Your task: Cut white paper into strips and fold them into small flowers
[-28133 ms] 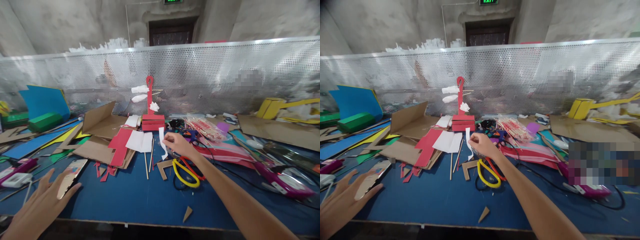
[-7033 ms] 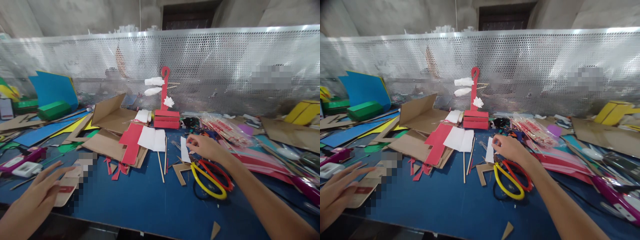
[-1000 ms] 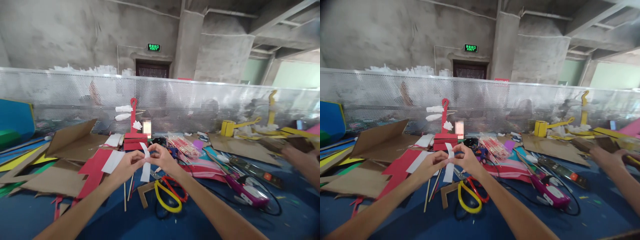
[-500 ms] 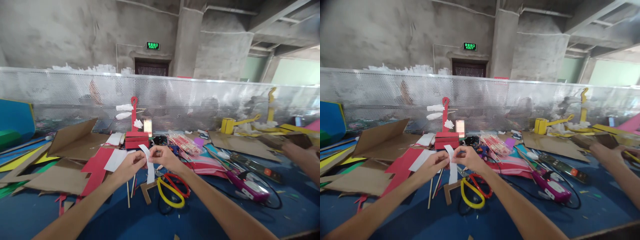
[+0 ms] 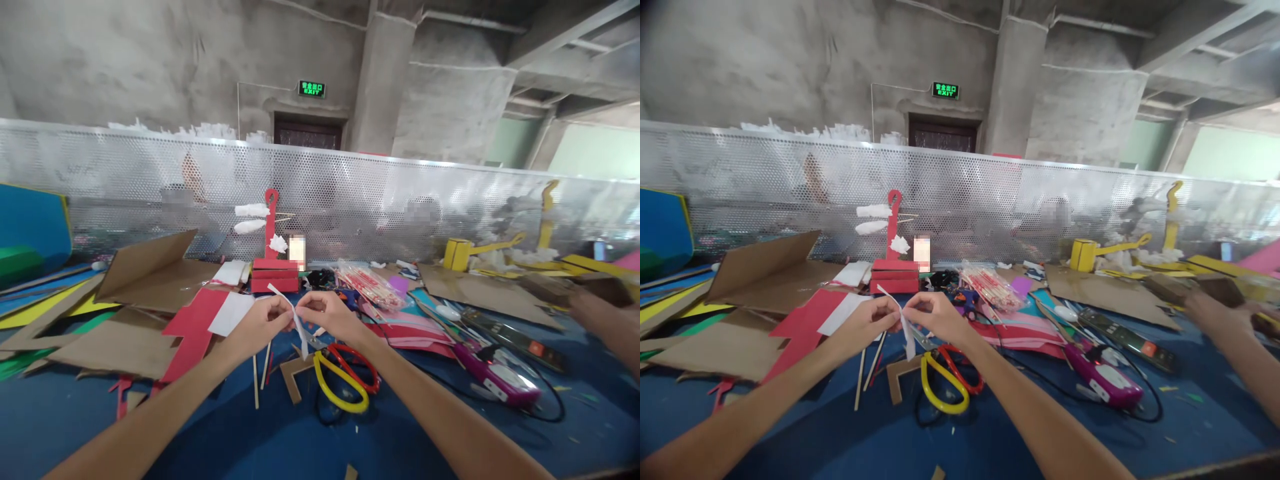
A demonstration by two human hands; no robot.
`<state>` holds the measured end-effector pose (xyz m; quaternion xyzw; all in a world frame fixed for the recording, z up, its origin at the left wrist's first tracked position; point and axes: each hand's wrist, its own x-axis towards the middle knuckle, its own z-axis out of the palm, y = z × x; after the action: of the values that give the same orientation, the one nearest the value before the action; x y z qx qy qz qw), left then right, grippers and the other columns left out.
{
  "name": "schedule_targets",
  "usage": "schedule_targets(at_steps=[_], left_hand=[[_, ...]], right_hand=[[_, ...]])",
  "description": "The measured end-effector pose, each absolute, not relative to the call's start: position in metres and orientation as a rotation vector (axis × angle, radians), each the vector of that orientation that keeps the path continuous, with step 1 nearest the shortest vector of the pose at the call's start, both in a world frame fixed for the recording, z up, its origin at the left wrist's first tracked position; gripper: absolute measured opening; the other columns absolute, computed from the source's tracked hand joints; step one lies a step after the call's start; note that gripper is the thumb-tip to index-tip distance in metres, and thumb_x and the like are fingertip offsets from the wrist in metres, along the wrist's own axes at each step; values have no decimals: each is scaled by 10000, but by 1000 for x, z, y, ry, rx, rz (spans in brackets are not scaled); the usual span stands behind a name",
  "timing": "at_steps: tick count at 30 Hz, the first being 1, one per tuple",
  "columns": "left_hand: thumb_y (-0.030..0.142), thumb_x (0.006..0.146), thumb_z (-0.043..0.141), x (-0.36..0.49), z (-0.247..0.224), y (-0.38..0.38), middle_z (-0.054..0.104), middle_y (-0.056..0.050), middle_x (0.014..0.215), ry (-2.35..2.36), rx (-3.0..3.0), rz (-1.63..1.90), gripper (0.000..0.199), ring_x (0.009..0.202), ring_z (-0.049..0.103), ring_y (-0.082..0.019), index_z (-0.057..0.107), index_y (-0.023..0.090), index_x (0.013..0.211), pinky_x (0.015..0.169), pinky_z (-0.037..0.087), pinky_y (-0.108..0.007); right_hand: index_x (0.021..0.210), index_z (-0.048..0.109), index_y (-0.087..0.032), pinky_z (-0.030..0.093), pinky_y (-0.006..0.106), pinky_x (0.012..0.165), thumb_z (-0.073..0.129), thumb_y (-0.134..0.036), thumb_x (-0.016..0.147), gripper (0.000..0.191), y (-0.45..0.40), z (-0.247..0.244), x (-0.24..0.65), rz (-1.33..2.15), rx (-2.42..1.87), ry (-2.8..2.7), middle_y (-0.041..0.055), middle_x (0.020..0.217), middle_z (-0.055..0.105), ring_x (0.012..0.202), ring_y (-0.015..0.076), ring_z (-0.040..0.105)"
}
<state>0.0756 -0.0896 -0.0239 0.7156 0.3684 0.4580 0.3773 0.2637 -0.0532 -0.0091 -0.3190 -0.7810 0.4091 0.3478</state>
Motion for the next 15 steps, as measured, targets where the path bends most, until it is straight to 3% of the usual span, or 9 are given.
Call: schedule_targets(at_steps=[3, 10, 15], left_hand=[[281, 824, 552, 74, -26, -87, 649, -27, 720, 1000, 1849, 1170, 141, 685, 617, -145, 591, 149, 794, 662, 491, -260], [347, 826, 561, 74, -29, -84, 663, -36, 736, 1016, 1785, 1190, 201, 715, 640, -155, 594, 154, 780, 694, 510, -281], [384, 835, 552, 74, -29, -85, 668, -43, 734, 1027, 1828, 1191, 245, 700, 634, -154, 612, 150, 796, 676, 509, -277]], right_hand=[[885, 663, -168, 427, 186, 443, 618, -379, 799, 233, -55, -9, 262, 1030, -840, -2052, 31, 738, 654, 606, 127, 573], [803, 660, -161, 487, 246, 638, 615, -274, 796, 122, -55, -12, 257, 831, -697, -2054, 33, 746, 677, 682, 146, 623], [798, 636, -166, 474, 241, 611, 601, -281, 808, 121, -56, -14, 257, 859, -718, -2048, 28, 733, 672, 666, 147, 622]])
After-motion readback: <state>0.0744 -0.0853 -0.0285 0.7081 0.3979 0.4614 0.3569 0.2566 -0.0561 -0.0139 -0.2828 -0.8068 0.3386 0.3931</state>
